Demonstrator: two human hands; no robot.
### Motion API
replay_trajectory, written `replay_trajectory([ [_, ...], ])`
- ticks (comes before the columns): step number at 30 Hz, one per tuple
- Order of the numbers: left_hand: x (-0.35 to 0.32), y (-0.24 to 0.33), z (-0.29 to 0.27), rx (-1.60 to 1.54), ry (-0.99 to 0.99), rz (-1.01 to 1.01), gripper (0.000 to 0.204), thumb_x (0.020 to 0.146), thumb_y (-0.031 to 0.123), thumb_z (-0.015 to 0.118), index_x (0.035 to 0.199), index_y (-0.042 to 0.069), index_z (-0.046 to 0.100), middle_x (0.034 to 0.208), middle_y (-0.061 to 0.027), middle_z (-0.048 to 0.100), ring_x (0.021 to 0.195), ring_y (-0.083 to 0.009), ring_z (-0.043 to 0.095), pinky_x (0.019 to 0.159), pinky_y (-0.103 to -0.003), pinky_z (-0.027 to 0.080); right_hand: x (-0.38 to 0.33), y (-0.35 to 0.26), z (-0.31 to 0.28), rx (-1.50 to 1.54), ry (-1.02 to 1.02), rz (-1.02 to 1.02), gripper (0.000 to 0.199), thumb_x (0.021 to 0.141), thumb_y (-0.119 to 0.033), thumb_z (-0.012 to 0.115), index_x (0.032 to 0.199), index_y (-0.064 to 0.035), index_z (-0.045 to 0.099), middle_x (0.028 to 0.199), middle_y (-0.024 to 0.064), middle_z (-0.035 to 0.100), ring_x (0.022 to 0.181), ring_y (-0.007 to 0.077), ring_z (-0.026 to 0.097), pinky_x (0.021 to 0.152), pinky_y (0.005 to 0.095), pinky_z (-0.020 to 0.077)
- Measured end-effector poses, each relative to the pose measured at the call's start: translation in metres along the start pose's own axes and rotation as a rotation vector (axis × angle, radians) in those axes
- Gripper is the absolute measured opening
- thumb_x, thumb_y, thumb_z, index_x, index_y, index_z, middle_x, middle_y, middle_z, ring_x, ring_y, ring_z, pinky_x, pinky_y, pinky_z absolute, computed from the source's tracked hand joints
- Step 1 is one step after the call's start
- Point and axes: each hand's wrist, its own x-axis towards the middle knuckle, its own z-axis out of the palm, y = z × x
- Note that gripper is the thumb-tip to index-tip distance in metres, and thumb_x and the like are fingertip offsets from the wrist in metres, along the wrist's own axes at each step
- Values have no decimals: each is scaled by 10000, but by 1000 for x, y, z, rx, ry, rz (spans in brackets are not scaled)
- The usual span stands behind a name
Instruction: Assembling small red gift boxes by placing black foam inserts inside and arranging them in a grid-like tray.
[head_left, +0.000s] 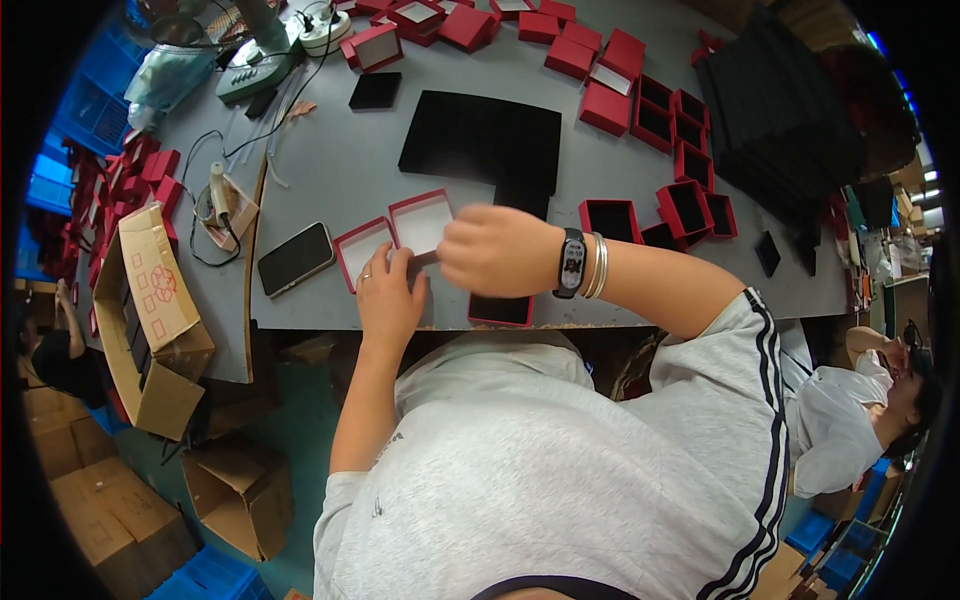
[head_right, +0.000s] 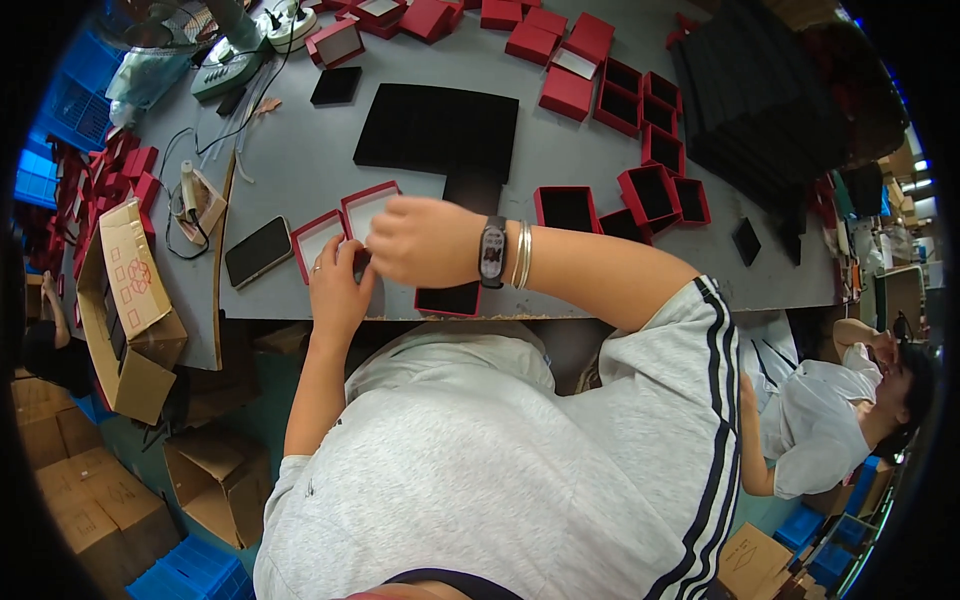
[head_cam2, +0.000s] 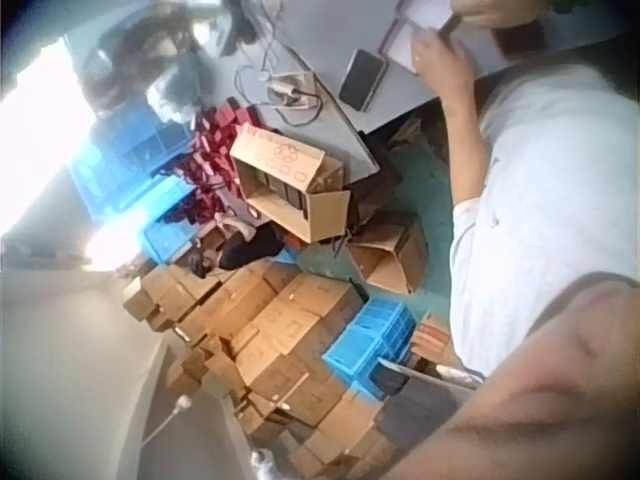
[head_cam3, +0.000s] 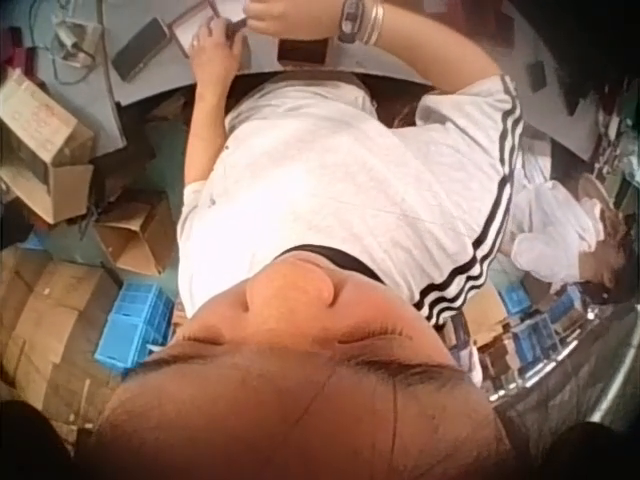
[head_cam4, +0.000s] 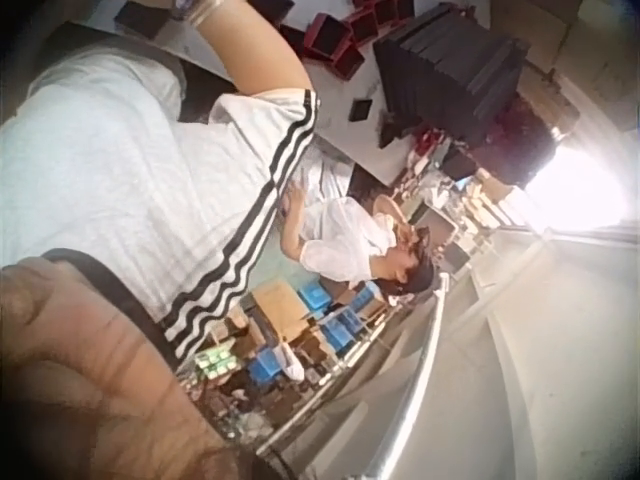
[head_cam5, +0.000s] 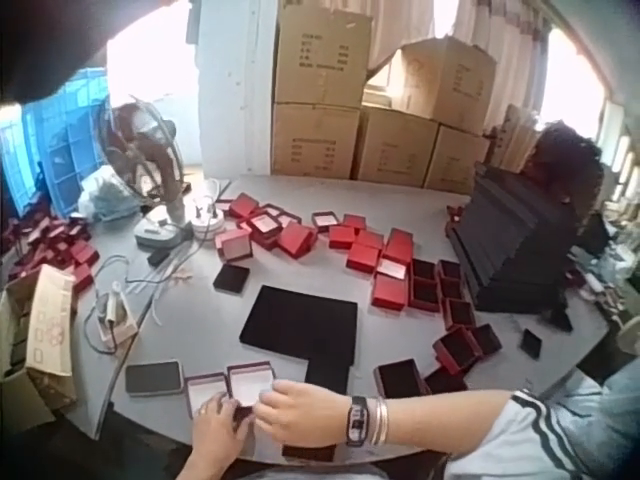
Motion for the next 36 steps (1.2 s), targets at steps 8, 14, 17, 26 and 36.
replay_trajectory([
  [8,-24,4,-2,-10,80,71,249,803,196,777,913,53,606,1224,-186,619,1139,-361,581,1030,-514,397,-109,-2,81,2,-208,983,596,796,-312,788,1309,-90,579,1343,172,569,1214,356,558,957,461,510],
  [14,-40,3,3,-28,157,46,246,800,199,784,930,67,622,1208,-128,632,1157,-322,578,1092,-524,329,-86,-8,62,252,11,992,588,740,-49,697,1317,-87,589,1321,142,604,1196,323,583,976,415,511],
  [17,-48,4,6,-49,173,38,239,802,201,780,919,70,618,1217,-119,640,1158,-309,583,1113,-508,309,-31,-40,41,298,136,915,554,754,-66,676,1301,-63,595,1300,146,607,1187,323,587,970,414,507],
  [26,-57,-7,17,-55,227,44,378,767,179,762,1094,32,644,1234,-114,666,1136,-263,606,1122,-476,303,9,-88,92,290,-96,826,700,897,-449,662,1419,-15,490,1474,216,478,1389,325,446,1138,450,364],
  [36,-54,-10,14,-118,256,68,241,831,225,762,956,48,657,1164,-109,703,1069,-254,636,1085,-448,340,1,-87,104,119,-46,906,589,934,-425,629,1412,-94,532,1476,205,466,1388,360,417,1119,470,362],
])
